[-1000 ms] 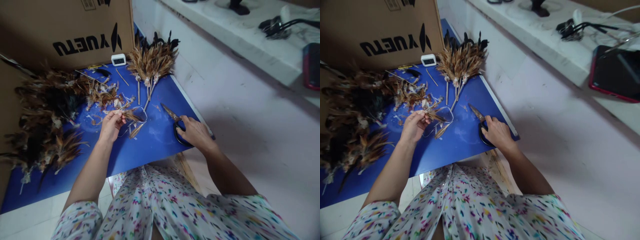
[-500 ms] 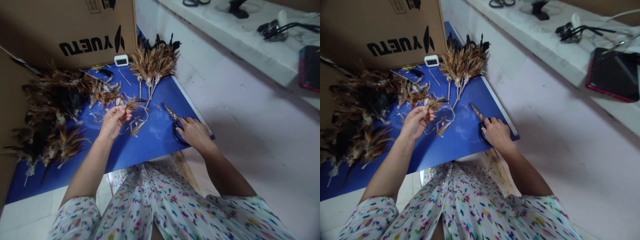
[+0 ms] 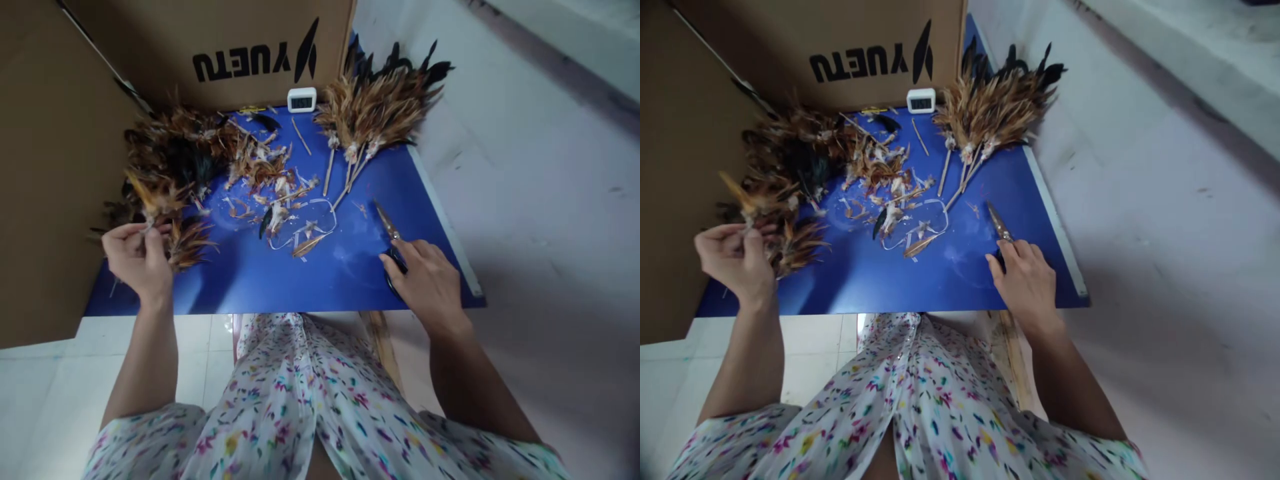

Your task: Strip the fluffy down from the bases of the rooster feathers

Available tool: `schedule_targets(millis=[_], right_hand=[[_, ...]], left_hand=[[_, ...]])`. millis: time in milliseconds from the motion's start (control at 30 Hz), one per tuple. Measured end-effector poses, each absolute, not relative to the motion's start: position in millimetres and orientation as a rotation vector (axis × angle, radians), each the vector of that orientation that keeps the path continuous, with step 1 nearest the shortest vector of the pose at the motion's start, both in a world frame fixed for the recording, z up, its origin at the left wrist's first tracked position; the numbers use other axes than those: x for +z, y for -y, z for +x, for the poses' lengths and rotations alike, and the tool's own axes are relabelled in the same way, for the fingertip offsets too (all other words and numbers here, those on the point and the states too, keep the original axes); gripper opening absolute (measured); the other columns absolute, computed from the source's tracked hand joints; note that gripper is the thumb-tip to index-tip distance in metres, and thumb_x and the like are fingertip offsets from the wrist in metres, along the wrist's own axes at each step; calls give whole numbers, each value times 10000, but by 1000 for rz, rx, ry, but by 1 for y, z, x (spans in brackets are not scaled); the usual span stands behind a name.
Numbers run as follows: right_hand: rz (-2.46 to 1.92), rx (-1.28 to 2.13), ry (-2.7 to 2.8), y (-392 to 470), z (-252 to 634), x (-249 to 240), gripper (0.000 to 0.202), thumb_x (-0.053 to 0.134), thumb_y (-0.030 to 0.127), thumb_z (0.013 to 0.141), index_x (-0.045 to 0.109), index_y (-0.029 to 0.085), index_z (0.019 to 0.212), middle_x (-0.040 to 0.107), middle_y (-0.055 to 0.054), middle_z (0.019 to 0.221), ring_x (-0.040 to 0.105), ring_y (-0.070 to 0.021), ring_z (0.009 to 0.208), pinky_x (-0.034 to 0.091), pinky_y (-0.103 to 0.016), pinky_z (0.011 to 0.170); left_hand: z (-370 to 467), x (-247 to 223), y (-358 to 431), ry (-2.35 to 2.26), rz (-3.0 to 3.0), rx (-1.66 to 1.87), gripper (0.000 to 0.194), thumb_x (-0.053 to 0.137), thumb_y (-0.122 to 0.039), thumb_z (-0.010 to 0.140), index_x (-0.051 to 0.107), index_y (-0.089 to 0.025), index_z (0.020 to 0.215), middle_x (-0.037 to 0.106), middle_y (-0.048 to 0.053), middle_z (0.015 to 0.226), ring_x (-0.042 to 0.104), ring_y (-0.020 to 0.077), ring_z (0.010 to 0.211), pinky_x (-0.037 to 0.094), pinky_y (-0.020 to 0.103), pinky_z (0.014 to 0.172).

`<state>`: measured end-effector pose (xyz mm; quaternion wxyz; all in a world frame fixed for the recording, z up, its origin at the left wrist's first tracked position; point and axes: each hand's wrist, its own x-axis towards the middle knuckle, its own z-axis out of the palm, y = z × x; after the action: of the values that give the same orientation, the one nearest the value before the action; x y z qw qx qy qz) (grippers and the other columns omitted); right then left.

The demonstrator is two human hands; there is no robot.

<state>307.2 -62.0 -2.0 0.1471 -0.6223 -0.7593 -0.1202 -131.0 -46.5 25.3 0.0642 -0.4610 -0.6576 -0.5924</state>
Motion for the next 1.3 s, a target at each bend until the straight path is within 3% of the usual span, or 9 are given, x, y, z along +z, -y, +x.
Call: schedule_targets(millis=[167, 333, 467, 567, 667, 733, 833, 1100, 1300], right_hand=[[-1720, -297, 2197, 61, 299, -11, 322, 498, 366, 973, 663, 129, 1113, 687, -134, 979, 597, -256, 888, 477, -360, 769], [-1627, -182, 2168, 62, 287, -11, 305, 493, 362, 980, 687, 141, 1058, 694, -126, 942, 595, -251, 890, 480, -374, 796], [-1486, 4, 2263, 65, 266, -4, 322, 399, 204, 1005, 714, 147, 975, 707, -110, 927, 602, -230, 929, 476, -376, 886], [-1383, 42, 2317, 67, 243, 1, 358, 397, 106, 965, 684, 164, 1171, 614, -152, 1308, 510, -276, 1212, 438, -433, 968], [-1174, 102, 2349, 65, 217, -2, 277, 444, 164, 987, 696, 169, 1103, 698, -115, 1069, 562, -242, 1090, 444, -415, 932], [-1051, 141, 2304, 63, 197, -5, 272, 434, 146, 992, 699, 155, 931, 700, -85, 910, 578, -215, 986, 459, -387, 886], [-784, 199, 2236, 62, 161, 0, 245, 465, 92, 953, 683, 150, 1048, 679, -94, 1131, 526, -227, 1121, 470, -380, 944], [-676, 458, 2193, 40, 80, 50, 328, 358, 186, 1015, 578, 84, 1236, 613, -125, 1233, 527, -200, 1165, 425, -334, 1079], [-926, 527, 2057, 7, 70, 52, 280, 445, 324, 1015, 602, 110, 1104, 596, -150, 1164, 526, -229, 1111, 412, -391, 1064]], left_hand=[[-181, 1, 78, 2163, -1397, -1201, 254, 642, -242, 766, 602, -169, 1006, 733, 80, 973, 732, 253, 934, 555, 401, 888], [-178, 1, 92, 2075, -1391, -1191, 249, 607, -288, 814, 664, -176, 1029, 711, 119, 1178, 681, 253, 1083, 534, 385, 934], [-133, 25, 83, 1990, -1341, -1343, 227, 508, -346, 916, 690, -238, 833, 730, 32, 819, 698, 218, 847, 534, 382, 871], [-100, 42, 61, 1949, -1580, -1521, 238, 599, -279, 859, 676, -267, 1084, 745, 11, 882, 706, 215, 851, 536, 383, 874], [-82, 46, 17, 1803, -1880, -1384, 277, 598, -186, 809, 698, -228, 1064, 720, 52, 1088, 650, 238, 1092, 482, 388, 1000], [-76, 43, -21, 1779, -2022, -1308, 217, 571, -155, 815, 707, -186, 982, 717, 73, 1032, 646, 234, 1050, 466, 383, 1008], [-67, 32, -76, 1919, -2127, -1152, 248, 510, -105, 831, 689, -137, 1000, 691, 124, 1042, 629, 254, 1050, 454, 403, 1009], [-41, 14, -132, 2217, -2157, -558, 338, 392, -81, 890, 563, -63, 1181, 534, 315, 1304, 490, 441, 1269, 359, 626, 1016], [-30, 24, -156, 2059, -2132, -782, 305, 319, -132, 955, 588, -87, 1091, 559, 263, 1304, 406, 367, 1346, 200, 619, 1124]])
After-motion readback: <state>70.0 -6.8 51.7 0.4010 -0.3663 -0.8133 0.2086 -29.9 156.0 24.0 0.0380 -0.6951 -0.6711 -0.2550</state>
